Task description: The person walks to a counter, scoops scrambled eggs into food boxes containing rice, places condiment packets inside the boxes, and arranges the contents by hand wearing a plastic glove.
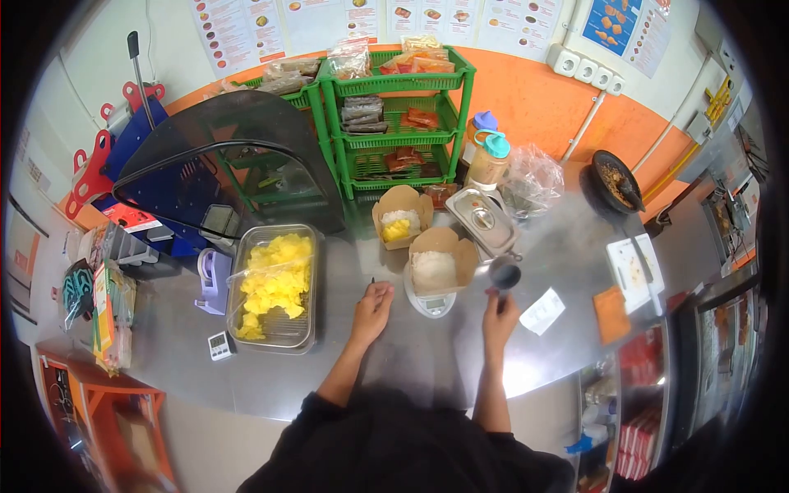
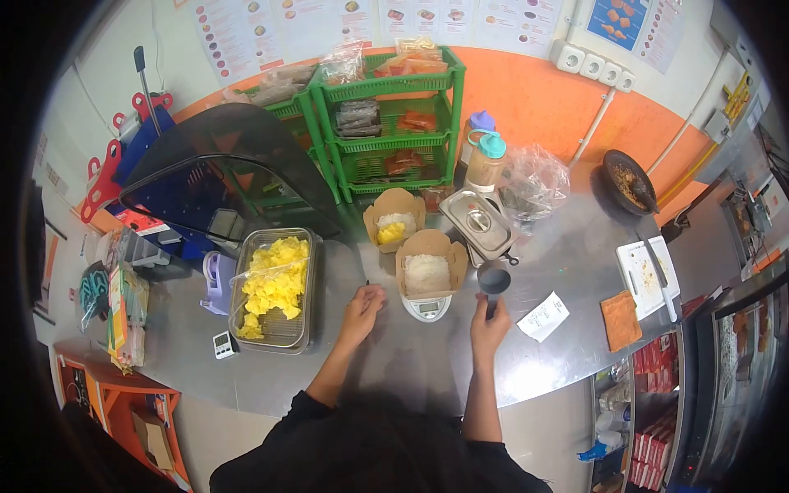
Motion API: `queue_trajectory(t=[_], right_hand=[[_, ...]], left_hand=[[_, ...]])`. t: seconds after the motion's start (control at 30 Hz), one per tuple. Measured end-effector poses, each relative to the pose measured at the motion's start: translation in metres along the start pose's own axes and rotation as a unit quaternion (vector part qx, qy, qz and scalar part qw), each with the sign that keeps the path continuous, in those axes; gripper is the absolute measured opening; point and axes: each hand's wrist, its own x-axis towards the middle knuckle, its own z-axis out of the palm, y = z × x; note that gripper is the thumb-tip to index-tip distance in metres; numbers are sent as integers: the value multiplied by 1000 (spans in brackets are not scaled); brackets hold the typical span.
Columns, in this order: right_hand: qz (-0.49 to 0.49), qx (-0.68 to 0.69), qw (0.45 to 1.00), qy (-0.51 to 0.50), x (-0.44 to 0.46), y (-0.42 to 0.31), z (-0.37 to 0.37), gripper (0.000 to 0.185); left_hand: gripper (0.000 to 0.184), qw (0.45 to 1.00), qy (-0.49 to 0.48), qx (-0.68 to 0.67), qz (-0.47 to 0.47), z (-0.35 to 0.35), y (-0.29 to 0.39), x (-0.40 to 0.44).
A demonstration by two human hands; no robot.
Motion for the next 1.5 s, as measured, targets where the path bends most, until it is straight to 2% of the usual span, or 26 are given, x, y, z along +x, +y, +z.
queue_trajectory(t=[0.07,0.1,0.13,0.17,0.2,0.27,0.43,0.5,0.7,0.77,0.83,0.87,0.9,0.93,0.97,1.03,1.07,1.13,1.17,1.2,1.23,1.27,1.33,1.37,1.43,1.5], right_hand=[[80,151,985,30,-23,31,26,22],[76,150,985,32,-28,31,30,22],[205,260,943,-19,-31,33,34,22],[329,362,870,-69,-33,34,37,23],[326,362,871,-69,-33,35,42,23],[328,438,836,-43,-29,35,51,22],[345,425,834,-61,-31,37,54,23],[343,423,836,-68,-35,37,52,23],[353,408,838,-77,-46,36,43,22],[317,413,851,-73,-48,34,39,23],[231,252,939,-43,-52,34,24,23],[193,209,959,11,-55,31,16,24],[151,168,972,62,-56,14,9,25],[160,213,959,96,-58,-17,1,28],[116,236,955,139,-59,-40,2,30],[23,199,979,43,-69,-102,-2,25],[-13,181,983,-12,-75,-128,6,22],[-132,39,977,-165,-86,-142,30,22],[-133,26,959,-248,-97,-165,43,24],[-256,21,920,-295,-104,-168,64,22],[-277,19,889,-365,-117,-177,77,24],[-299,28,872,-387,-132,-183,95,24],[-324,35,850,-414,-162,-192,129,24],[-323,-14,835,-445,-174,-200,143,23],[-325,-64,813,-479,-192,-209,170,23],[-422,-112,765,-474,-205,-212,196,27]], left_hand=[[51,998,-23,-57,-16,9,-4,8],[60,992,-46,-112,-32,15,-7,12],[60,992,-47,-115,-29,20,-10,16],[71,986,-70,-139,-64,24,-12,20],[82,978,-92,-161,-99,27,-13,22],[82,972,-98,-190,-94,33,-16,24],[89,954,-120,-251,-114,30,-26,29],[92,941,-161,-268,-132,26,-28,28],[92,927,-186,-296,-136,21,-18,10],[94,924,-188,-304,-137,19,-12,5],[90,927,-167,-306,-139,14,-12,-1],[90,929,-151,-308,-137,9,-14,-6],[80,954,-168,-227,-96,-1,-12,-13],[70,972,-179,-143,-59,-16,-11,-22],[70,976,-152,-145,-62,-34,-5,-35],[45,951,-272,-149,-9,-69,12,-69],[45,956,-251,-150,-12,-86,15,-83],[34,952,-263,-156,-22,-124,14,-110],[34,954,-254,-158,-21,-141,7,-122],[32,969,-182,-166,-33,-159,0,-134],[31,978,-110,-174,-45,-176,-7,-143],[31,978,-104,-176,-43,-194,-13,-150],[30,959,82,-233,-138,-223,-23,-164],[30,958,88,-238,-137,-235,-28,-166],[34,936,204,-254,-133,-254,-36,-168],[38,932,204,-273,-125,-268,-36,-163]])
